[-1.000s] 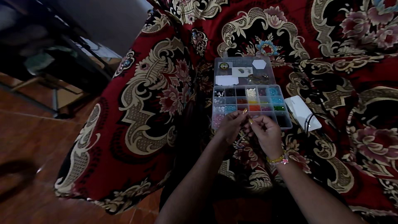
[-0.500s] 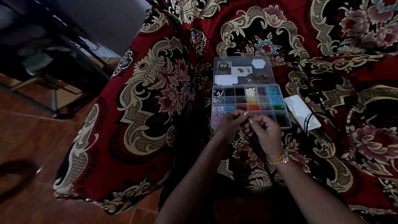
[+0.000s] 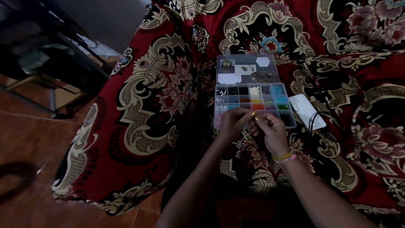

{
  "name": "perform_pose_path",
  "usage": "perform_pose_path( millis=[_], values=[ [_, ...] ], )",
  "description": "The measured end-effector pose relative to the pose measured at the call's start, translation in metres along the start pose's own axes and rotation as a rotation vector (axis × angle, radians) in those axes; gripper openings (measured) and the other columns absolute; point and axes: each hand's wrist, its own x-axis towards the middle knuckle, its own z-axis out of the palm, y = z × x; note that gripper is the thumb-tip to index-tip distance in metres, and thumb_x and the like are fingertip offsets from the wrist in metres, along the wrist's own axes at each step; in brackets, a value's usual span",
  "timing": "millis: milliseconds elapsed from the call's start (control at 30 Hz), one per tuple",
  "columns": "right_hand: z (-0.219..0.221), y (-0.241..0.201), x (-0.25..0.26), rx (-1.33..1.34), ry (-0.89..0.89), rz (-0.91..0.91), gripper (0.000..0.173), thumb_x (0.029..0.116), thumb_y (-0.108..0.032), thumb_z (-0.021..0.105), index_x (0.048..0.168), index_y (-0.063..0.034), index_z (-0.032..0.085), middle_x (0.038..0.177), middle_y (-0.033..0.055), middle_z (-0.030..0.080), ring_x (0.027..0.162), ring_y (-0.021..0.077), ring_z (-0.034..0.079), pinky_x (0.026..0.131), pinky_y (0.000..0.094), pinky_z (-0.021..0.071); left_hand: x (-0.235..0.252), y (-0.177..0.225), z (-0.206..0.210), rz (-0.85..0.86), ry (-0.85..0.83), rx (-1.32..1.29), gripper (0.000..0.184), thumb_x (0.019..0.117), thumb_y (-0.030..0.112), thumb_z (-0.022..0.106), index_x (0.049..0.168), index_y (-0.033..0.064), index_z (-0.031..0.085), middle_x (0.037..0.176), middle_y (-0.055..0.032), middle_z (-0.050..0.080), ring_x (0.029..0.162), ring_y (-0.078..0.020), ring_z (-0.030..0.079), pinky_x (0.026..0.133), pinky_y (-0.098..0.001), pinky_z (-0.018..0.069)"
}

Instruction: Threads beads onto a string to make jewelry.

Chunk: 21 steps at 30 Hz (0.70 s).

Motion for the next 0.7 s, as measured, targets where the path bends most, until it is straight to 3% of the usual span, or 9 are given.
perform_pose_path(
  millis=[100,167,367,567,633,700],
  values=[
    [-0.001,0.003,-0.001,-0.006,-0.029,-0.039,0.013,0.0999,-0.003,0.055,0.098,0.001,0.067,0.081,0.0043,0.074,0.065,0.0103,0.07,0.06,0.0243,0.0603,0.001,0.0,0.0,-0.048,-0.018,-0.122,0.007,0.0947,0.001,0.067,0.099,-0.0022,0.072,0.084,-0.0031,0.072,0.074,-0.0057,0.066,0.072,-0.0234,0.0576],
    [-0.001,0.004,-0.001,0.001,-0.036,-0.047,0.014,0.0999,-0.003,0.055,0.097,0.0015,0.068,0.08,0.0043,0.075,0.064,0.0101,0.07,0.059,0.0244,0.0608,0.001,0.0,-0.002,-0.05,-0.019,-0.133,0.006,0.095,0.001,0.066,0.098,-0.0016,0.072,0.086,-0.0035,0.072,0.075,-0.0068,0.067,0.073,-0.0243,0.0581],
    [-0.002,0.003,-0.002,0.062,-0.108,-0.023,0.025,0.1038,-0.008,0.049,0.117,0.003,0.068,0.089,0.0069,0.076,0.061,0.0096,0.068,0.057,0.0236,0.0595,0.002,0.003,-0.012,-0.004,-0.012,-0.069,0.007,0.0933,0.0,0.068,0.093,0.0016,0.074,0.11,-0.0058,0.071,0.098,-0.0098,0.068,0.082,-0.0272,0.0587],
    [-0.001,0.004,-0.002,-0.023,-0.105,-0.072,0.012,0.0988,-0.004,0.059,0.097,-0.0007,0.071,0.079,0.0005,0.074,0.055,0.0036,0.063,0.053,0.0193,0.0552,0.003,0.009,-0.02,0.015,-0.076,0.006,0.006,0.0928,0.002,0.069,0.094,0.0021,0.075,0.114,-0.0055,0.07,0.099,-0.0091,0.067,0.081,-0.0261,0.0585],
    [-0.001,0.002,-0.003,-0.023,-0.093,-0.089,0.013,0.0986,-0.003,0.058,0.098,-0.0001,0.071,0.079,0.0006,0.074,0.058,0.0046,0.065,0.055,0.0201,0.0568,0.004,0.011,-0.025,0.061,-0.049,0.153,0.008,0.0947,0.008,0.069,0.099,0.0055,0.075,0.111,-0.0038,0.071,0.098,-0.0089,0.067,0.079,-0.0269,0.0574],
    [-0.001,0.0,-0.004,-0.028,-0.08,-0.112,0.014,0.0986,-0.003,0.058,0.099,-0.0004,0.071,0.082,0.0021,0.076,0.066,0.0075,0.07,0.059,0.0217,0.0595,0.004,0.012,-0.032,0.115,-0.008,0.438,0.008,0.0935,0.011,0.072,0.1,0.0078,0.075,0.106,-0.0048,0.071,0.099,-0.0144,0.067,0.083,-0.034,0.0569]
  ],
)
